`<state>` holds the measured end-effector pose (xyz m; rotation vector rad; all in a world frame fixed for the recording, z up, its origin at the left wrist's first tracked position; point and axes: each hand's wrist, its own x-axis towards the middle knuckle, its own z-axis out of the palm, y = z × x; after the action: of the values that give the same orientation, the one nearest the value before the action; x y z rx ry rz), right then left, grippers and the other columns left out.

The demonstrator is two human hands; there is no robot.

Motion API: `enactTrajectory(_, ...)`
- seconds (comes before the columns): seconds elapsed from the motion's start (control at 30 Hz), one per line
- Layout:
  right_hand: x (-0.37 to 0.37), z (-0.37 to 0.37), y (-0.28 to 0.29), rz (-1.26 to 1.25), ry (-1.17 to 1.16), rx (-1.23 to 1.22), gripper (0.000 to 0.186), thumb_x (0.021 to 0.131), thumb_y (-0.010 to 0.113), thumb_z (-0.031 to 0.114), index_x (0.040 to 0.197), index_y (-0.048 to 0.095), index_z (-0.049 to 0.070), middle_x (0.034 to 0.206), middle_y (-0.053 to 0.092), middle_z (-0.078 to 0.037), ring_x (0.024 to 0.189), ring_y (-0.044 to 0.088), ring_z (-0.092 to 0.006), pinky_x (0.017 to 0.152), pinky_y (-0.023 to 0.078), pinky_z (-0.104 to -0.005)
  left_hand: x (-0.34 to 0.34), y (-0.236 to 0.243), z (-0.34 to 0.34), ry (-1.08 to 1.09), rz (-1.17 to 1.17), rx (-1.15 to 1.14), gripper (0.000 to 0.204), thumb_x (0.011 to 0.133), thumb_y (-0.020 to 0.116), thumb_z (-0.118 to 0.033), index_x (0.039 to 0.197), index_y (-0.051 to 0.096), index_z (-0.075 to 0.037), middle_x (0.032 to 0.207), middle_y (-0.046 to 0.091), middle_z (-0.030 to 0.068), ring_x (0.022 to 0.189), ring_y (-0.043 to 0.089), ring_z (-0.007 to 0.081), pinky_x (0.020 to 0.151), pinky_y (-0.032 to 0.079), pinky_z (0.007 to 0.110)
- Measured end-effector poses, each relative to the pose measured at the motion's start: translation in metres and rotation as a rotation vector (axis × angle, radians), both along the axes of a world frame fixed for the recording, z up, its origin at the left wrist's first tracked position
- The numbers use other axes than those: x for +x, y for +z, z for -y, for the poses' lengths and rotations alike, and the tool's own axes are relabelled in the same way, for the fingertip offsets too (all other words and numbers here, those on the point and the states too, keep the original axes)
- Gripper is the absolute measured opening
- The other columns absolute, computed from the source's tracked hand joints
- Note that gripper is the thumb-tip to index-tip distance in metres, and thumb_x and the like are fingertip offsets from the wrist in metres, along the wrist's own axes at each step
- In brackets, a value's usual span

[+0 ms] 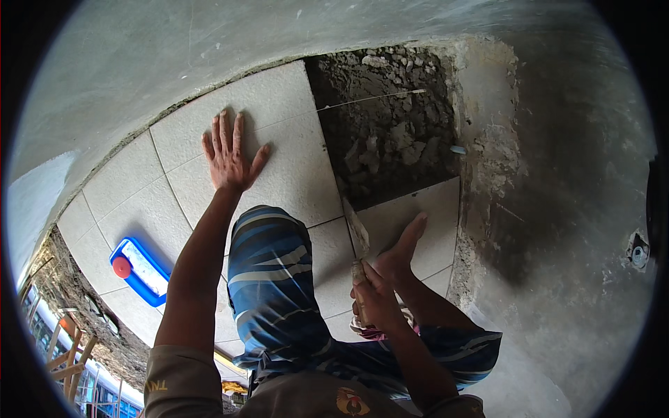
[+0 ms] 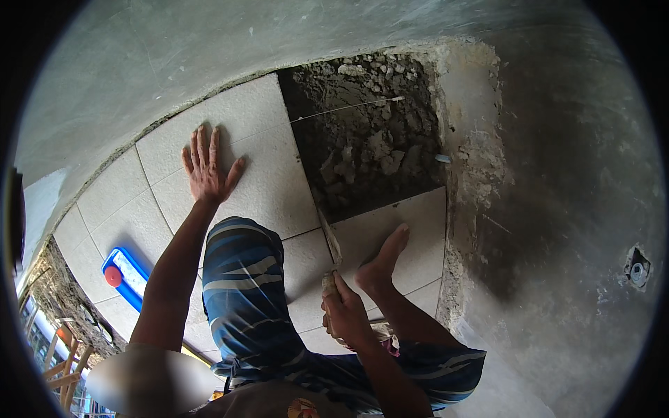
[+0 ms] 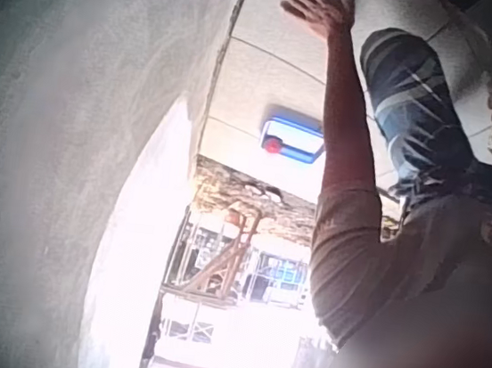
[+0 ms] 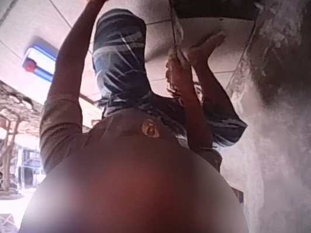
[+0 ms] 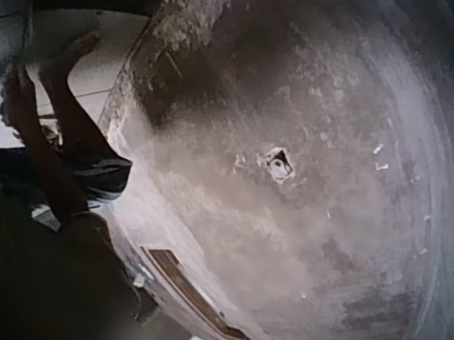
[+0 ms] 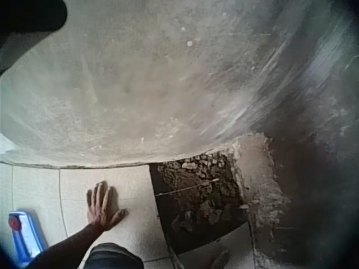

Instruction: The person is preparing the ground and laying floor tiles in a small room.

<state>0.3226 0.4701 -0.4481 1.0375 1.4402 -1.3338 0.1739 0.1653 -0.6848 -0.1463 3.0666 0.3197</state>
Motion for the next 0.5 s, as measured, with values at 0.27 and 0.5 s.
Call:
enactTrajectory(0.27,-0.004,0.017,-0.015,0.016,0.127,0.018,0.064,0.099,0.051,0.020,0.156,0.028,0.000,0.071,0.052,-0.004,0.048,0.052,-0.0113,0.042,0.045,-0.0307,0.005,0.000,0.009,0.006,0.016,-0.038,0.095,0.091,0.046,-0.074,0.163,0.015,-0.022,0.170,0.008,0.0135,0.158,0.003,0.0304,0.124,0.000,0.055)
enactTrajectory(0.5,-0.008,0.024,-0.123,-0.320,0.501,0.267,0.055,0.097,0.054,0.026,0.141,0.046,-0.006,0.075,0.062,-0.020,0.068,0.068,-0.0314,0.063,0.054,-0.0455,0.002,-0.009,-0.001,-0.020,-0.039,0.000,0.095,0.091,0.046,-0.073,0.163,0.016,-0.021,0.170,0.009,0.0151,0.157,0.005,0.0315,0.124,0.001,0.055)
